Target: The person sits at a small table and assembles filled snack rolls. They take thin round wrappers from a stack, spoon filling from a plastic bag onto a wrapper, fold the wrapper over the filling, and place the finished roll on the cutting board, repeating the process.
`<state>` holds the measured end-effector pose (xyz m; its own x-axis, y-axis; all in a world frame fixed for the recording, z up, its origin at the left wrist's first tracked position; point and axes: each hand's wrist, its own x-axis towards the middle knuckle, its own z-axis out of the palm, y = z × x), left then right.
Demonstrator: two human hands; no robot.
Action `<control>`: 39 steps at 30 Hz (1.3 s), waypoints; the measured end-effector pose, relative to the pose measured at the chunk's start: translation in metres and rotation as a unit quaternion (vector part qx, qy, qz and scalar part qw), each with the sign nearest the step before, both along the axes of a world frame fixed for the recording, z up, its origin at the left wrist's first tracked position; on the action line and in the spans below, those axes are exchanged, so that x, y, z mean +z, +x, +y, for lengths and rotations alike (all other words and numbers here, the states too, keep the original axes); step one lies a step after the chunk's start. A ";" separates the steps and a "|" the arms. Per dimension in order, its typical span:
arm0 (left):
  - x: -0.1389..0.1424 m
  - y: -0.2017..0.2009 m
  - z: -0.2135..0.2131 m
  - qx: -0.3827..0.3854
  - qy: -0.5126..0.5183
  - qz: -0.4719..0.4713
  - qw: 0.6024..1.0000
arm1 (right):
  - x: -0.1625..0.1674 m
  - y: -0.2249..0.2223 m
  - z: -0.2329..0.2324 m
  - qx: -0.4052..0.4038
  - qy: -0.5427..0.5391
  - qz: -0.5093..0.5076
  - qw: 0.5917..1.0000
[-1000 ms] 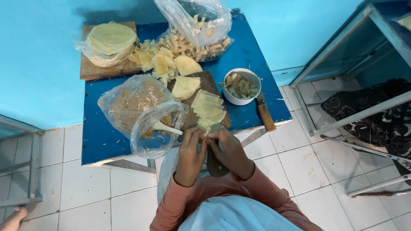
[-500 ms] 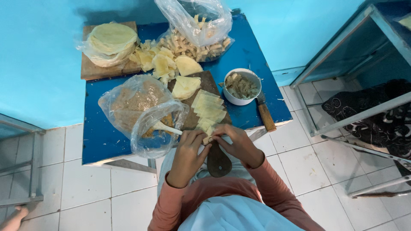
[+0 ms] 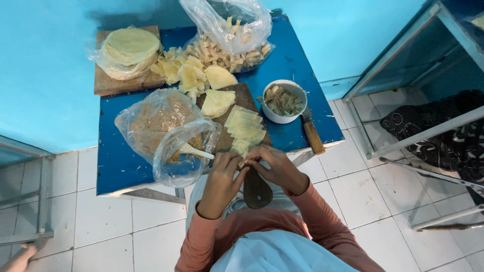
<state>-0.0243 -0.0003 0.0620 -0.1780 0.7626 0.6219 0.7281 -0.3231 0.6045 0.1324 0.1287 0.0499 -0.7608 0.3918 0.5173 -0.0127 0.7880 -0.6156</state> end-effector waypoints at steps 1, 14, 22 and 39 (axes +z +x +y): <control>0.000 0.000 0.000 0.005 -0.003 0.000 1.000 | 0.001 0.000 0.000 0.005 -0.003 0.001 1.000; -0.003 0.000 0.012 0.052 -0.065 -0.038 0.996 | 0.002 -0.011 0.018 0.006 -0.092 -0.035 0.995; 0.000 -0.005 0.009 0.032 -0.035 -0.001 0.999 | 0.012 -0.003 0.010 0.028 0.034 -0.031 0.999; -0.002 -0.015 0.018 0.024 -0.046 -0.048 0.997 | 0.020 -0.018 0.018 -0.007 0.095 -0.030 0.995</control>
